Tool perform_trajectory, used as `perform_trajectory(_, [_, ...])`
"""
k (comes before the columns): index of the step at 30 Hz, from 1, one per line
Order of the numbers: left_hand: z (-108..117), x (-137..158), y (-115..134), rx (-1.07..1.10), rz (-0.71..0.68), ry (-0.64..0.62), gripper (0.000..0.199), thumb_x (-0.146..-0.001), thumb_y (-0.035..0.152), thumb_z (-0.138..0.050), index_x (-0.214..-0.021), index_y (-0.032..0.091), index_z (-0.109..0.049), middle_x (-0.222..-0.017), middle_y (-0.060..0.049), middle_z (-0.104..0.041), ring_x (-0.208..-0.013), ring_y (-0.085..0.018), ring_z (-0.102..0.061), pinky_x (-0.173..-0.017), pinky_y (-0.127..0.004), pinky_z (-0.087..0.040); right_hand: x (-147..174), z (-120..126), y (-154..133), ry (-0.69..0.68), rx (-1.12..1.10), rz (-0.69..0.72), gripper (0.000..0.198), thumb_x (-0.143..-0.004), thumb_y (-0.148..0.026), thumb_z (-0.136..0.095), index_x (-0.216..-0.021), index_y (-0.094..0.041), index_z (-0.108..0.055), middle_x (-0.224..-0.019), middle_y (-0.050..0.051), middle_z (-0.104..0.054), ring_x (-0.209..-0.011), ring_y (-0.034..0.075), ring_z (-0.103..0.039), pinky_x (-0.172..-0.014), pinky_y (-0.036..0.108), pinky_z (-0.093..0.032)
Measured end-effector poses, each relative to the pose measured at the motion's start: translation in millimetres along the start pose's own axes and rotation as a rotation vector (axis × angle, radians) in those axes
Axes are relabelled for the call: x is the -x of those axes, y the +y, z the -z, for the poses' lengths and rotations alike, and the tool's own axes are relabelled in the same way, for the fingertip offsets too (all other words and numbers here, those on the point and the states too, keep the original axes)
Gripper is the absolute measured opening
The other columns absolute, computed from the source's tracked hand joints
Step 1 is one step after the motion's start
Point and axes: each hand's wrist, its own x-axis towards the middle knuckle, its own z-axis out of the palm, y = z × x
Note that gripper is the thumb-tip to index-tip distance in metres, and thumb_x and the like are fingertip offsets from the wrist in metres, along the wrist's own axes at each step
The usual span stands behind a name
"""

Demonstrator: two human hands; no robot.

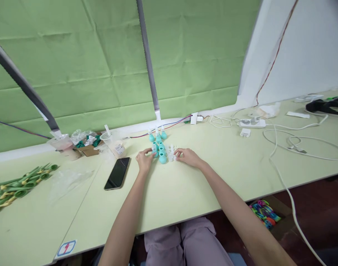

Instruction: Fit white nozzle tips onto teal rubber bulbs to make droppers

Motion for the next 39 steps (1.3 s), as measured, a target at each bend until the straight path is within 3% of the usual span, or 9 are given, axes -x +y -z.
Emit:
perform_trajectory(5, [4, 4, 7, -0.031, -0.042, 0.069, 0.021, -0.068, 0.037, -0.064, -0.083, 0.022, -0.067, -0.096, -0.004, -0.067, -0.1, -0.025, -0.054, -0.091, -0.041, -0.034, 2, 3, -1, 0.0, 0.077, 0.003, 0.017, -0.07, -0.024, -0.06, -0.087, -0.026, -0.063, -0.079, -0.005, -0.066, -0.064, 0.01, -0.055, -0.061, 0.022, -0.035])
perform_trajectory(8, [10, 7, 14, 0.066, -0.089, 0.132, 0.024, -0.074, 0.031, -0.059, -0.092, 0.017, -0.064, -0.096, -0.007, -0.066, -0.094, -0.022, -0.056, -0.087, -0.036, -0.038, 2, 7, -7, 0.025, 0.077, 0.026, 0.02, -0.07, -0.026, -0.062, -0.091, -0.027, -0.061, -0.079, -0.006, -0.066, -0.06, 0.01, -0.054, -0.059, 0.022, -0.036])
perform_trajectory(10, [16, 11, 23, 0.09, -0.168, 0.164, 0.026, -0.077, 0.029, -0.055, -0.097, 0.015, -0.061, -0.096, -0.007, -0.065, -0.09, -0.021, -0.056, -0.084, -0.035, -0.038, 3, 9, -15, 0.157, 0.1, 0.073, 0.02, -0.073, -0.028, -0.061, -0.093, -0.027, -0.061, -0.078, -0.006, -0.065, -0.057, 0.009, -0.052, -0.058, 0.021, -0.037])
perform_trajectory(14, [30, 30, 51, -0.058, -0.369, 0.146, 0.027, -0.079, 0.031, -0.053, -0.105, 0.023, -0.06, -0.093, -0.003, -0.063, -0.092, -0.02, -0.052, -0.084, -0.036, -0.035, 9, 4, -35, 0.597, 0.215, 0.282, 0.019, -0.083, -0.029, -0.052, -0.098, -0.023, -0.061, -0.075, -0.001, -0.061, -0.055, 0.008, -0.05, -0.059, 0.021, -0.038])
perform_trajectory(16, [34, 40, 64, -0.122, -0.438, 0.114, 0.029, -0.08, 0.032, -0.052, -0.108, 0.028, -0.059, -0.092, -0.003, -0.061, -0.091, -0.019, -0.05, -0.084, -0.036, -0.034, 12, -2, -42, 0.68, 0.288, 0.439, 0.017, -0.085, -0.028, -0.051, -0.096, -0.023, -0.063, -0.077, 0.001, -0.062, -0.059, 0.008, -0.053, -0.061, 0.021, -0.039])
perform_trajectory(19, [36, 50, 77, -0.15, -0.504, 0.073, 0.028, -0.081, 0.032, -0.051, -0.107, 0.027, -0.059, -0.092, -0.003, -0.061, -0.091, -0.019, -0.049, -0.085, -0.037, -0.032, 14, -9, -44, 0.696, 0.385, 0.565, 0.017, -0.087, -0.023, -0.048, -0.093, -0.025, -0.064, -0.084, 0.002, -0.065, -0.072, 0.01, -0.058, -0.066, 0.021, -0.04])
perform_trajectory(26, [34, 49, 72, -0.155, -0.605, 0.013, 0.029, -0.081, 0.03, -0.051, -0.108, 0.025, -0.058, -0.092, -0.005, -0.06, -0.088, -0.02, -0.048, -0.08, -0.037, -0.036, 14, -10, -33, 0.538, 0.528, 0.464, 0.026, -0.09, -0.027, -0.04, -0.091, -0.026, -0.066, -0.092, 0.004, -0.067, -0.078, 0.015, -0.059, -0.068, 0.027, -0.038])
perform_trajectory(34, [32, 50, 72, -0.134, -0.652, -0.013, 0.028, -0.082, 0.029, -0.048, -0.108, 0.022, -0.058, -0.09, -0.007, -0.059, -0.086, -0.02, -0.048, -0.076, -0.035, -0.041, 15, -5, -39, 0.552, 0.461, 0.446, 0.024, -0.091, -0.028, -0.04, -0.086, -0.022, -0.062, -0.09, 0.005, -0.066, -0.075, 0.014, -0.057, -0.069, 0.027, -0.036])
perform_trajectory(39, [32, 47, 70, -0.205, -0.697, -0.021, 0.027, -0.083, 0.029, -0.047, -0.107, 0.022, -0.058, -0.087, -0.007, -0.058, -0.085, -0.02, -0.048, -0.074, -0.035, -0.042, 13, -3, -45, 0.455, 0.374, 0.444, 0.023, -0.092, -0.026, -0.036, -0.086, -0.02, -0.057, -0.085, 0.003, -0.062, -0.069, 0.011, -0.056, -0.064, 0.022, -0.037])
